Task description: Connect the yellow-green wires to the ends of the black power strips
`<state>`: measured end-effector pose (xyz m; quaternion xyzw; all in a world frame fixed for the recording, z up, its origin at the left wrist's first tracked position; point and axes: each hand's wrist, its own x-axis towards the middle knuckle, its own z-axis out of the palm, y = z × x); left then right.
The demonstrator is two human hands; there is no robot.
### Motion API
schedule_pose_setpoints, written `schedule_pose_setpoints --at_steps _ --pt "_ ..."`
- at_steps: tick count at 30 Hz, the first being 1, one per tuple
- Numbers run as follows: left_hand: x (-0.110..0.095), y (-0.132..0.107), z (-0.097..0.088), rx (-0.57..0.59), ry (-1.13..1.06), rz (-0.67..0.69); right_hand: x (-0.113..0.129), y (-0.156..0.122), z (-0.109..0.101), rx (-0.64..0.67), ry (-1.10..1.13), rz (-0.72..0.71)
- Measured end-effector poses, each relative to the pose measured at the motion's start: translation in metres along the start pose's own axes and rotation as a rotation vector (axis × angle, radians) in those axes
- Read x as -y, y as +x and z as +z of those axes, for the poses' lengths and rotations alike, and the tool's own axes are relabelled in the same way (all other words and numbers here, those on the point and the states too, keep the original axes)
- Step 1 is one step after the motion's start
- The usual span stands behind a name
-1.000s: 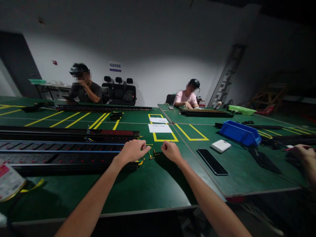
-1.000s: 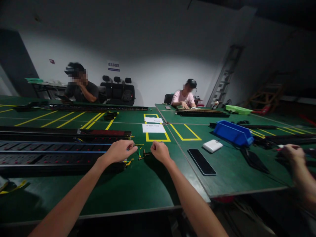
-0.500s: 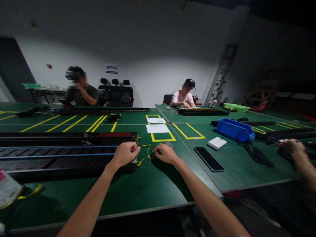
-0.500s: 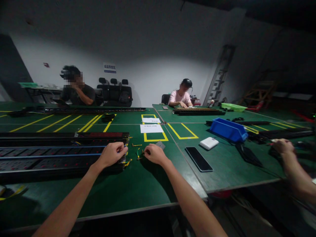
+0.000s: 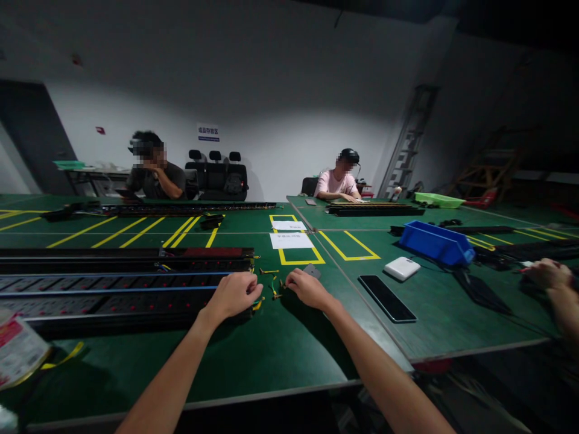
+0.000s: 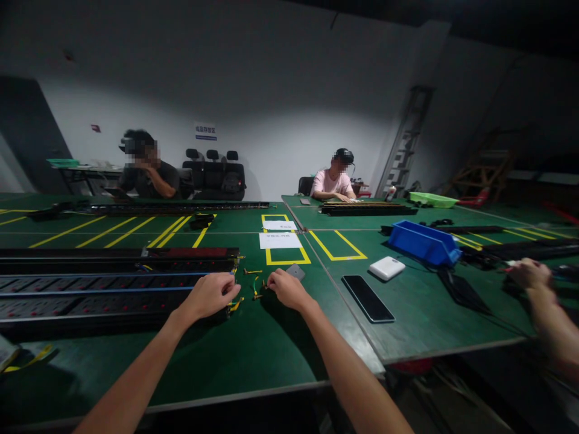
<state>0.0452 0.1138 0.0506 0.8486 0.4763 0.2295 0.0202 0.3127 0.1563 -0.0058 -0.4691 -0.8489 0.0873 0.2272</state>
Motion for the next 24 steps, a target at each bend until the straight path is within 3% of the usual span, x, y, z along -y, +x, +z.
schedule_pose_setpoints --at_steps 8,19,24 --pt "-0.01 -0.003 -0.001 0.019 0.103 0.05 0.0 0.002 0.004 -0.177 0.118 0.015" --pt "-0.014 -0.004 -0.001 0.047 0.126 0.048 0.007 0.005 0.019 -0.189 0.186 -0.013" --pt "-0.015 -0.005 -0.002 0.037 0.109 0.045 0.022 0.007 0.029 -0.343 0.269 -0.012"
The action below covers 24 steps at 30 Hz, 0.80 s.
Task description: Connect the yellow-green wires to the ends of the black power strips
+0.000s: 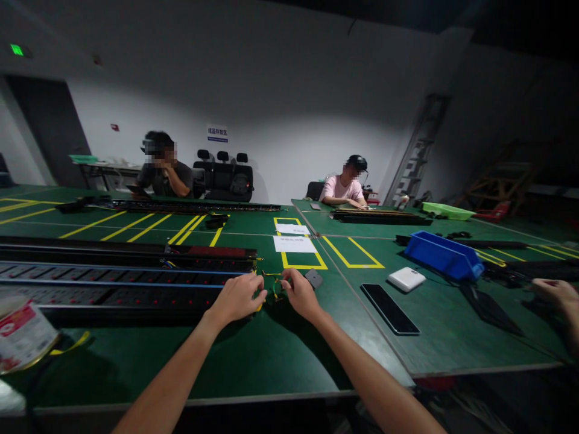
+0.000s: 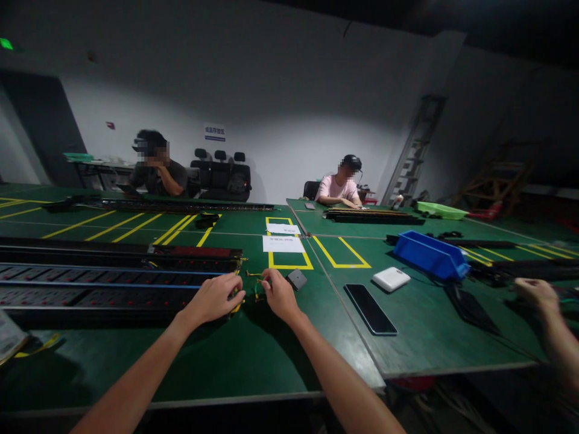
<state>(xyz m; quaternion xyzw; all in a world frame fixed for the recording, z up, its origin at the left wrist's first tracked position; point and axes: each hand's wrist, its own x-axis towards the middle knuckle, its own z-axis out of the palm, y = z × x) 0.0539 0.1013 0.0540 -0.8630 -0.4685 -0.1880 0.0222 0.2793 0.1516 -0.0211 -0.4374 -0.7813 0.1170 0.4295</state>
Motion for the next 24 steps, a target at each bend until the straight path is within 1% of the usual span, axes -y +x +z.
schedule_pose_setpoints --at_steps 3,7,15,24 --pt "0.0 0.0 0.001 -0.004 -0.004 -0.008 0.006 -0.002 0.007 -0.029 0.005 -0.005" --pt "-0.001 0.0 0.002 -0.015 -0.023 -0.024 0.01 -0.007 0.011 0.018 0.005 -0.069" --pt "-0.002 0.0 0.001 -0.013 -0.025 -0.034 0.014 -0.009 0.015 0.041 0.002 -0.091" --pt "0.002 0.0 0.006 -0.043 -0.036 0.001 0.025 -0.01 0.016 -0.022 0.014 -0.12"
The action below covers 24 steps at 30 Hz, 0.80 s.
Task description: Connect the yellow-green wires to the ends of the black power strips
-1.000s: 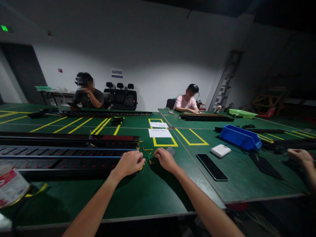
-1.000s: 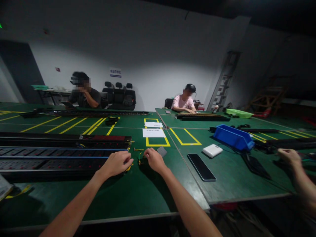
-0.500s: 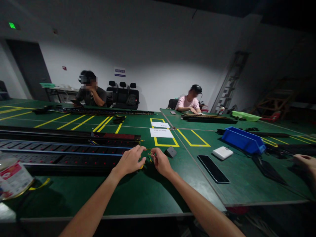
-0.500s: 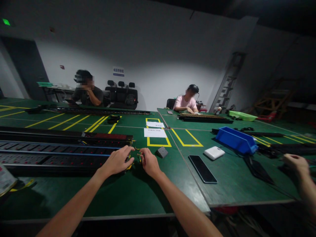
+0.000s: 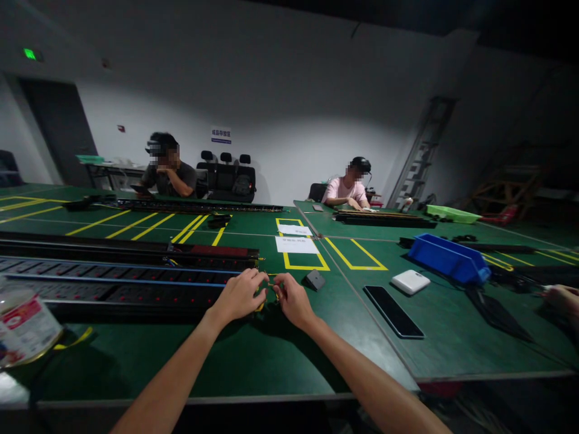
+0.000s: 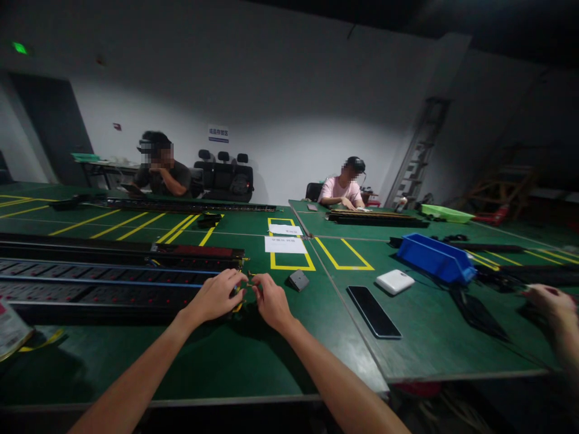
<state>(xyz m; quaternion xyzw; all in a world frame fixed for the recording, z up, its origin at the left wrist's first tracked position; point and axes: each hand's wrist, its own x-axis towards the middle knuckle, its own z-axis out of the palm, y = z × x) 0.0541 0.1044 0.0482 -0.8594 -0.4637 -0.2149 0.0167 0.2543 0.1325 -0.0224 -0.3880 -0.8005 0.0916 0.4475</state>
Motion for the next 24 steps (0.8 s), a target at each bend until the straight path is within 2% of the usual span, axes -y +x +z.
schedule_pose_setpoints --at_steps 10,18,24 --pt "0.004 0.001 0.003 -0.014 -0.031 0.04 0.007 -0.001 0.001 -0.088 0.026 -0.014" --pt "0.006 0.003 -0.002 -0.029 -0.124 0.011 0.015 0.002 -0.001 -0.015 -0.057 -0.078" --pt "0.012 0.006 0.001 -0.01 -0.241 -0.049 0.016 0.002 -0.002 0.038 -0.089 -0.059"
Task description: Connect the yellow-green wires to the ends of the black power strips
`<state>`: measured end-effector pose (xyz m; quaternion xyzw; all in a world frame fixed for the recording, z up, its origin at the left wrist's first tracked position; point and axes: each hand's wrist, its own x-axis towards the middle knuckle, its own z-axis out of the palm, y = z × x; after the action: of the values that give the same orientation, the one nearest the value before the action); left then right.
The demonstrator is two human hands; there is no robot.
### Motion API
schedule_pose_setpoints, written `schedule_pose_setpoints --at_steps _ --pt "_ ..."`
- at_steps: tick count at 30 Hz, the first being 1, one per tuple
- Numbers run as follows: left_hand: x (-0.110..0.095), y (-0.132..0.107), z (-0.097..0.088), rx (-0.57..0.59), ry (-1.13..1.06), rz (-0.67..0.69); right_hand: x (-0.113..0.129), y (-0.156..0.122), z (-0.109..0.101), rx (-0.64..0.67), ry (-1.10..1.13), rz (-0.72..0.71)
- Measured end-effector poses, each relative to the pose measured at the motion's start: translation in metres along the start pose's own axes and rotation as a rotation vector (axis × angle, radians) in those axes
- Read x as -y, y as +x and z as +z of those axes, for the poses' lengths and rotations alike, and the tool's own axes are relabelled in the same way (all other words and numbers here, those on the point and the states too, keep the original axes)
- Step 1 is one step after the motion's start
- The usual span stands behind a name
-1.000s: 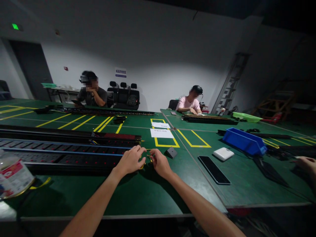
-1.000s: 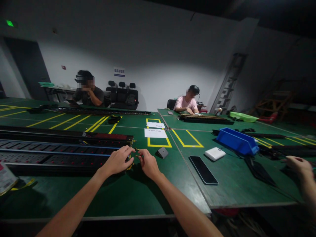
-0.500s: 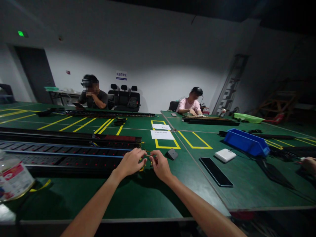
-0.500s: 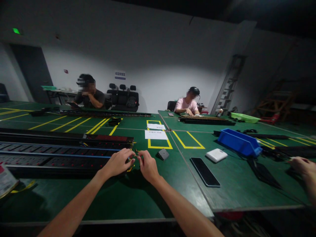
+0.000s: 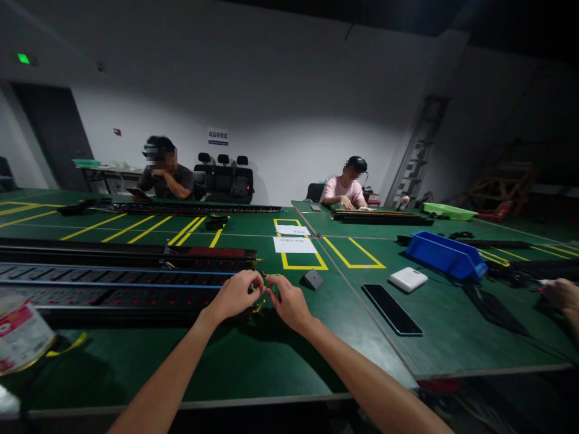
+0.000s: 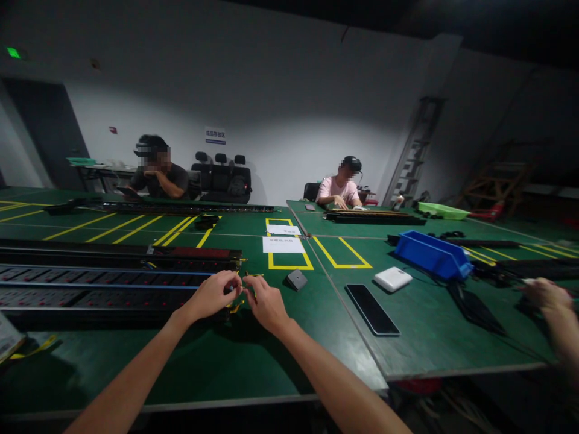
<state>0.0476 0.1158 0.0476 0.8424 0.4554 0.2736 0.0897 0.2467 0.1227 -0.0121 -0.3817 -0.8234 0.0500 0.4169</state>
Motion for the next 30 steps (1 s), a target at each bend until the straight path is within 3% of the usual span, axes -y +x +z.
schedule_pose_setpoints --at_steps 10,15,22,30 --pt "0.01 0.003 -0.002 -0.02 -0.23 -0.031 -0.009 0.002 -0.007 0.009 -0.044 0.064" --pt "0.014 0.002 -0.005 0.062 -0.183 -0.003 -0.015 0.003 -0.008 0.039 -0.038 0.096" --pt "0.015 0.0 -0.006 0.066 -0.068 0.05 -0.018 0.004 -0.009 0.054 -0.01 0.125" --pt "0.012 -0.002 -0.006 0.111 -0.078 0.075 -0.019 0.003 -0.008 0.096 0.0 0.123"
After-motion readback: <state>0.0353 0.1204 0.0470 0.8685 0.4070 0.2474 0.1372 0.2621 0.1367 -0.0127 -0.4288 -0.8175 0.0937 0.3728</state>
